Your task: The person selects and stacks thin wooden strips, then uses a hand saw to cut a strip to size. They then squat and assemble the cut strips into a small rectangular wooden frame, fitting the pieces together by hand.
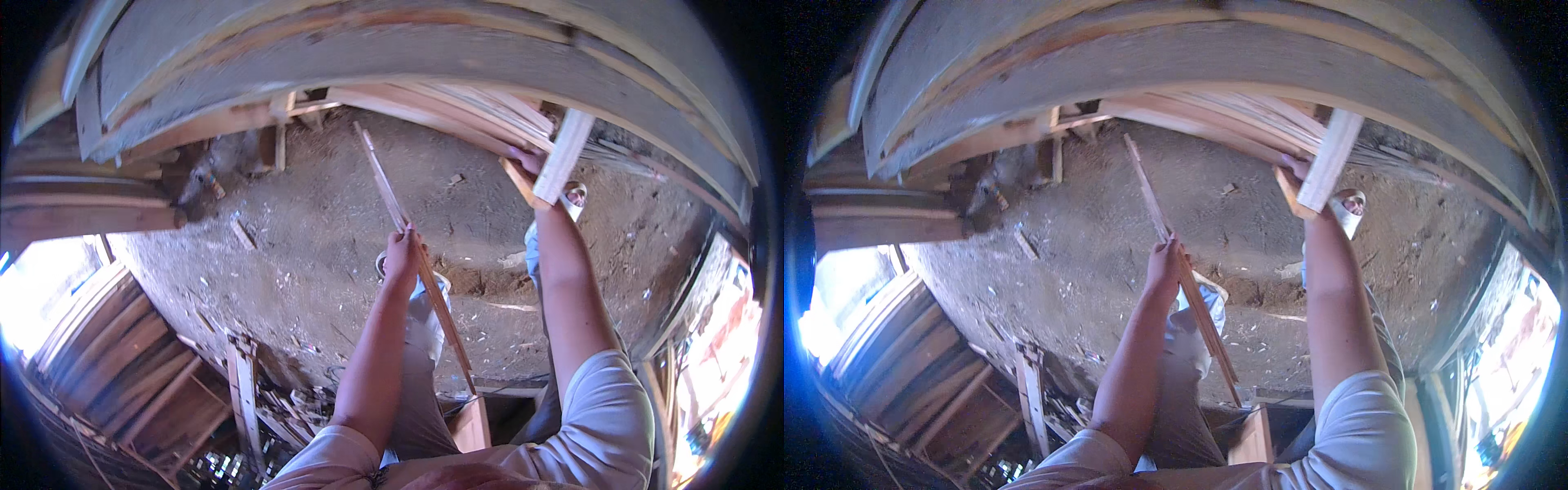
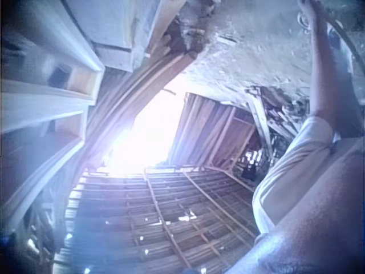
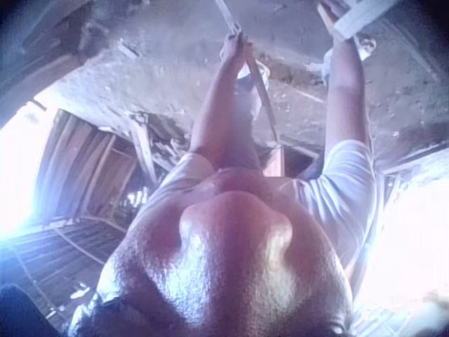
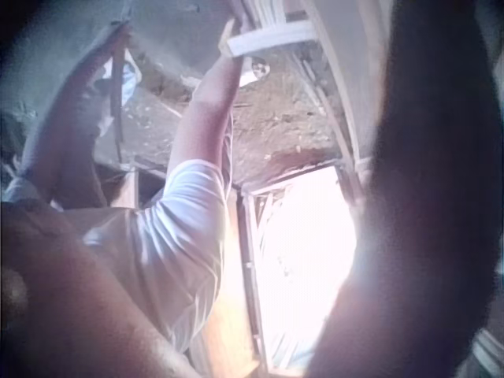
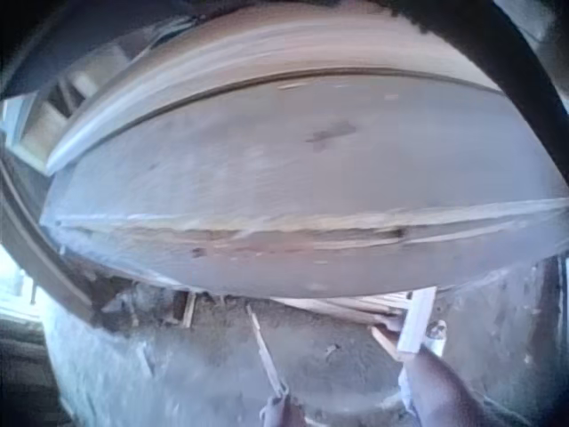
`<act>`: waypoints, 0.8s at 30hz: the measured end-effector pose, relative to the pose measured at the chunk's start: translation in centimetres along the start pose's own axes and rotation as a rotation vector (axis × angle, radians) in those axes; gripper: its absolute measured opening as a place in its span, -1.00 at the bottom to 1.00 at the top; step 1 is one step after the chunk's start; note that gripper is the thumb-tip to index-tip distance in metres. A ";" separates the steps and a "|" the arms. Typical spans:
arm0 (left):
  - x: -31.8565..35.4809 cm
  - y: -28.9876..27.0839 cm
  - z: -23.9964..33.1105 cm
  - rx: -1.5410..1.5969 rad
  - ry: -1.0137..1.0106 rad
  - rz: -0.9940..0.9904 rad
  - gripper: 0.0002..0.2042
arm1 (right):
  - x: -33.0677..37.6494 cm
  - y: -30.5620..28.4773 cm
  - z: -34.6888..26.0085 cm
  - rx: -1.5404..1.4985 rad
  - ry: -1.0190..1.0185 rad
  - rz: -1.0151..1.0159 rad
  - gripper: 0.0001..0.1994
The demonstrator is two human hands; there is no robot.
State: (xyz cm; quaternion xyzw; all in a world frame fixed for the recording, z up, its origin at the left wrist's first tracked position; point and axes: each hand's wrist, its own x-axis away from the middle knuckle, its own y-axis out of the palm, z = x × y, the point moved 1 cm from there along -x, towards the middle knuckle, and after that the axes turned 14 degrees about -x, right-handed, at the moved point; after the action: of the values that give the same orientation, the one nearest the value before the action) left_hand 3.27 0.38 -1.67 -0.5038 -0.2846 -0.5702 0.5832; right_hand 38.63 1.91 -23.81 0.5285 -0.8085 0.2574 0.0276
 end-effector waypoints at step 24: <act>-0.3 -1.7 -1.0 0.286 -0.058 -0.006 -0.67 | -3.6 -5.4 6.5 -0.206 0.724 -0.032 -0.67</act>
State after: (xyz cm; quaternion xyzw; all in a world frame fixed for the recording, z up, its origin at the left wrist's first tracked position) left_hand 1.39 -0.17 -1.80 -0.4309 -0.3812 -0.5110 0.6387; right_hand 46.34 0.38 -28.48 0.4106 -0.7596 0.3445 0.3685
